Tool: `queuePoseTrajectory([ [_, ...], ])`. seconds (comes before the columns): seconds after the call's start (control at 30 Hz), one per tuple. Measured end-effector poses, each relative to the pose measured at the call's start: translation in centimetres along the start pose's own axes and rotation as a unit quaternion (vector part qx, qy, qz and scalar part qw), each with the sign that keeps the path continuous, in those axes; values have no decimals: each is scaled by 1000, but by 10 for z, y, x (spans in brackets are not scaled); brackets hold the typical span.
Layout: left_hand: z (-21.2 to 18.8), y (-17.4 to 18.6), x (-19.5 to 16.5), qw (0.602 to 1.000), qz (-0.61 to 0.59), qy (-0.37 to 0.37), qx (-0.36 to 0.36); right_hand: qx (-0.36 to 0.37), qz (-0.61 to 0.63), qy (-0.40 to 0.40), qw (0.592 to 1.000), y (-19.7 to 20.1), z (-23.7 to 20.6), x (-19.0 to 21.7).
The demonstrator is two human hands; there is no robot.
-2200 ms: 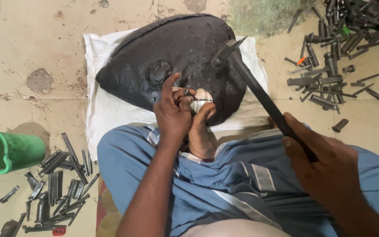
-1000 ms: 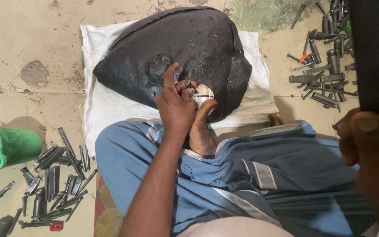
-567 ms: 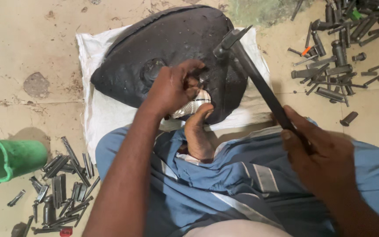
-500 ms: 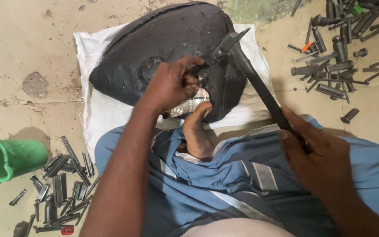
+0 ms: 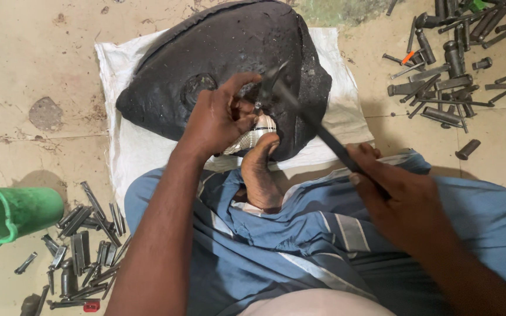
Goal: The person sits cross-legged on the floor and uses a hammer and chisel to shape a large dark metal object resting on a white sack. The person repeatedly strikes the chisel with the hammer to chip away material from the object's surface.
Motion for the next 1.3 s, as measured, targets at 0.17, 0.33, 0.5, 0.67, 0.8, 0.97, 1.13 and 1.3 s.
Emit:
queuePoseTrajectory([
  [0.17, -4, -1, 1, 999, 38, 2, -12, -29, 13, -128, 991, 12, -7, -4],
  [0.33, -3, -3, -2, 999, 25, -23, -23, -89, 15, -64, 994, 7, -10, 0],
  [0.5, -12, -2, -2, 996, 13, -24, -84, -75, 27, 22, 997, -14, -12, -3],
  [0.67, -31, -9, 11, 961, -139, 30, -239, -96, 119, -149, 977, 2, -22, -11],
  [0.8, -30, -27, 17, 950, -155, 74, -262, -82, 85, -154, 981, 16, -15, 1],
  [0.97, -30, -35, 16, 951, -79, 80, -288, -55, -33, -55, 996, 30, -5, 17],
  [1.13, -29, -36, 17, 950, -83, 87, -289, -46, -114, 25, 992, 40, 8, 34],
  [1.3, -31, -38, 15, 949, -71, 58, -302, -24, -80, 77, 994, 48, 20, 59],
])
Point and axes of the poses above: each hand's wrist, its own z-axis towards the middle knuckle, its own y-axis out of the back of the hand, x = y × z, the point moved 3 cm from there along z, towards the middle knuckle, and after that the axes turned 7 degrees about x, right-handed, at the moved point
